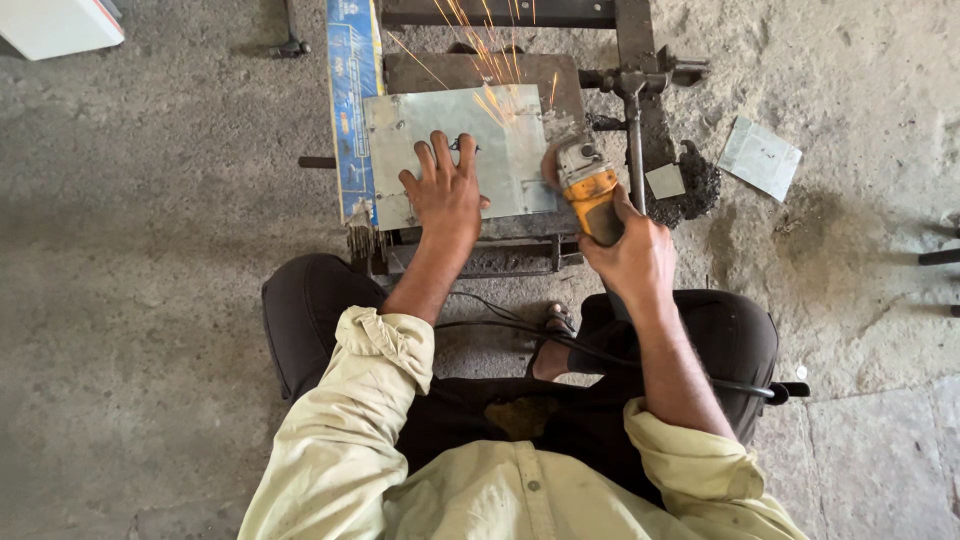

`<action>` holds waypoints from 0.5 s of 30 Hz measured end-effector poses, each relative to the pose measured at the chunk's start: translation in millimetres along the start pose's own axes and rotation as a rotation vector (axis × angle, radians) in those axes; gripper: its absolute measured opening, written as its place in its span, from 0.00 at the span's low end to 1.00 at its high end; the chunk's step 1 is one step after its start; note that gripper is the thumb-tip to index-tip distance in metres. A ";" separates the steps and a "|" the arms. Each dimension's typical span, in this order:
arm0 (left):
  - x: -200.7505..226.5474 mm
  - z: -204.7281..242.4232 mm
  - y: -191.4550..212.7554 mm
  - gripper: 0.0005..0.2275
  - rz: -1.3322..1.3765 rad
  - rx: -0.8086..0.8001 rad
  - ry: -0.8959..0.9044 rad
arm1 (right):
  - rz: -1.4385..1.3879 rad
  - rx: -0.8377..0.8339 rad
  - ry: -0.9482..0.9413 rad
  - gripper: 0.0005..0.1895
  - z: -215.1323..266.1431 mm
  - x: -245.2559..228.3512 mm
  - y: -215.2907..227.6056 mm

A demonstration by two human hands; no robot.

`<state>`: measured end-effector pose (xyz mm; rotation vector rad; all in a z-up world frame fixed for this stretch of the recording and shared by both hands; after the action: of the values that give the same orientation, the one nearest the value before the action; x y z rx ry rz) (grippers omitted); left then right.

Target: The person welds a rectangular metal plate clamped to a workbench using a handheld welding torch, creating sparks and molten beads. They then use a hammer to chip away slag and inspect the welds. Finally, they use an angle grinder to smooth the welded surface, generating a shower of sparks.

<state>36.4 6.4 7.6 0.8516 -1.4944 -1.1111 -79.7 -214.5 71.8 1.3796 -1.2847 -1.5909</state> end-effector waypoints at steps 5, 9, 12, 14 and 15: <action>1.4 -1.1 2.5 0.39 0.011 -0.030 0.006 | -0.063 0.049 0.014 0.46 -2.2 10.1 2.2; 1.2 -1.4 3.8 0.39 0.006 -0.005 0.006 | -0.075 0.065 -0.006 0.45 -0.4 12.6 0.9; 0.2 0.7 3.2 0.39 0.007 -0.013 0.003 | -0.107 0.098 0.092 0.46 0.1 12.0 1.7; 0.1 -0.6 4.0 0.39 0.012 -0.009 0.004 | -0.098 0.032 0.030 0.46 -4.1 12.6 -0.5; 0.4 -0.4 2.7 0.39 0.007 -0.024 0.006 | -0.092 -0.006 -0.003 0.47 -3.4 12.8 -1.9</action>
<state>36.8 6.8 10.3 0.8322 -1.4754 -1.1186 -79.1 -226.6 66.2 1.4515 -1.2330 -1.6576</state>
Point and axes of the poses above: each hand's wrist, its own z-axis away from the middle knuckle, its own y-axis out of the back of the hand, x = y × z, the point moved 3 cm from there along -z, towards the middle knuckle, and after that the axes turned 3 degrees about z, right-handed, at the moved point
